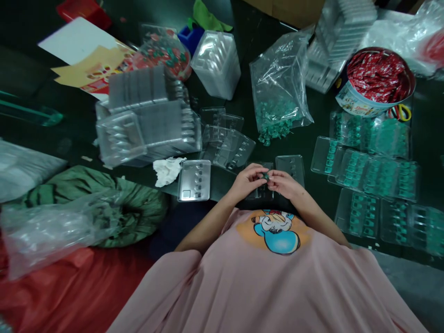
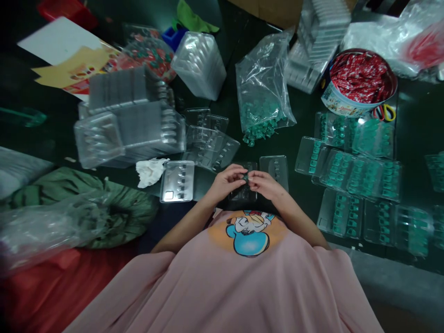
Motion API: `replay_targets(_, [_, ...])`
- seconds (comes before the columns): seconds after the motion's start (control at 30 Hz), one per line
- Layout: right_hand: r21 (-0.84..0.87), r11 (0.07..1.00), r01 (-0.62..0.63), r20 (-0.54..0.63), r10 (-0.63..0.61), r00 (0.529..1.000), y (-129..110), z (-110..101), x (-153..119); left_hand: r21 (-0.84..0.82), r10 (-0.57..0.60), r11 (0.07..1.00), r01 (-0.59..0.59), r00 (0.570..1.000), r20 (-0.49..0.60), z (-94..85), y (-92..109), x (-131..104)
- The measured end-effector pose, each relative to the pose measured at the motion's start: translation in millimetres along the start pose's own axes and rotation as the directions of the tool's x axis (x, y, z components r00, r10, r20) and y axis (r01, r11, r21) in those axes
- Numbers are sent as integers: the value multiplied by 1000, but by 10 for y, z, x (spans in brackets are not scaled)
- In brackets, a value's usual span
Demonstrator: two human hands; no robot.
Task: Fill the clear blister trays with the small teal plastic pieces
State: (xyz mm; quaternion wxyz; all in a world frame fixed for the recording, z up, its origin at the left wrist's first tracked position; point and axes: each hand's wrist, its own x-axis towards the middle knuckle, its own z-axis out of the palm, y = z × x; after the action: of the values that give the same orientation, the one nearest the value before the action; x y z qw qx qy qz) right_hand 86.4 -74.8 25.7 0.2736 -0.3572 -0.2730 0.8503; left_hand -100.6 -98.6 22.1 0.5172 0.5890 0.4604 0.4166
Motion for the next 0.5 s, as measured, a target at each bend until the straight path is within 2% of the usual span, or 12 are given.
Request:
replay_targets(0.13, [63,998,10,-42,-7,999,53,-4,39,268,112,961,-76,986,-124,138,16,-23])
replay_targets(0.23, [100,995,22,-27,-20,999,68,4,85,344,195,929,-137,970,-142,133,45,12])
replay_targets(0.37, [108,992,63,-59,-57,997,-18,41,161,349,215,920,-178,974,-71,-53,133,151])
replay_targets(0.5, [44,984,175,-121,-169,978,-217,15,168,399,204,908,-127,966,-156,-285,204,311])
